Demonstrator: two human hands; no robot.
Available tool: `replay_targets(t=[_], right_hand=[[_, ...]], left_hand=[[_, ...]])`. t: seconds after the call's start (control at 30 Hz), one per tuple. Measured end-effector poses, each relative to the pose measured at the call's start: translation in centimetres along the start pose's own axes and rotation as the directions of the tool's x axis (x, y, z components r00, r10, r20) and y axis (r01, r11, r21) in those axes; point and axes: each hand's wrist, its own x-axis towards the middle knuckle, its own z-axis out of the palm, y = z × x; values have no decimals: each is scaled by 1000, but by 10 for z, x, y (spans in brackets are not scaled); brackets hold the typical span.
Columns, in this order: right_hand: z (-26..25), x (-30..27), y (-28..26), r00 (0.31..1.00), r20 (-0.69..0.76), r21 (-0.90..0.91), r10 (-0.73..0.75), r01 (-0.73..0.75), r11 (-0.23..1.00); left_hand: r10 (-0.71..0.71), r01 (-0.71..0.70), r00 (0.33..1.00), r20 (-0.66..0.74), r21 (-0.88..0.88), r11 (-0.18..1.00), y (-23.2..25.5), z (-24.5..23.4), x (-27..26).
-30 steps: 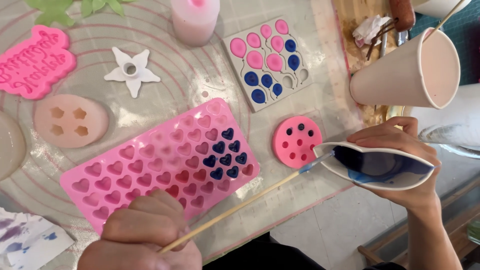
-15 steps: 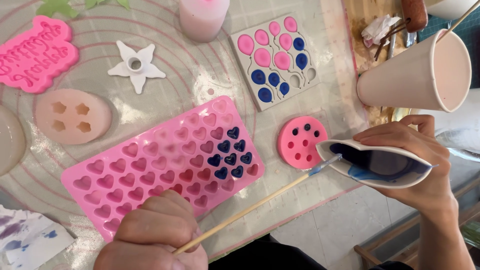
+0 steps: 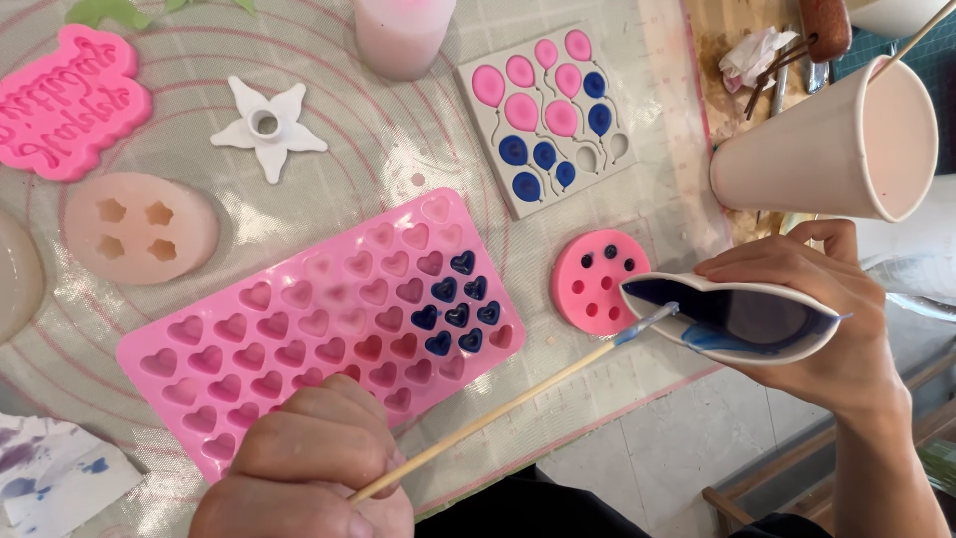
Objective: Pouring colored liquid wax into various silicone molds to create candle components and shapes.
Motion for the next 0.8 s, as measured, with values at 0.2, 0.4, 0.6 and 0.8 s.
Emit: replay_targets(t=[0.2,0.4,0.6,0.8], right_hand=[[1,4,-6,1000,9,-1,6,-6,1000],[2,5,-7,1000,18,-4,14,-14,1000],[3,6,-6,1000,27,-12,11,-11,1000],[3,6,-5,999,46,-29,18,-17,999]], left_hand=[[-61,59,998,-27,-77,995,3,-2,-4],[-51,39,996,-68,-177,984,-1,1,-9],[-37,21,996,-81,-196,980,-3,-1,-10],[-47,54,998,42,-166,985,0,-12,-6]])
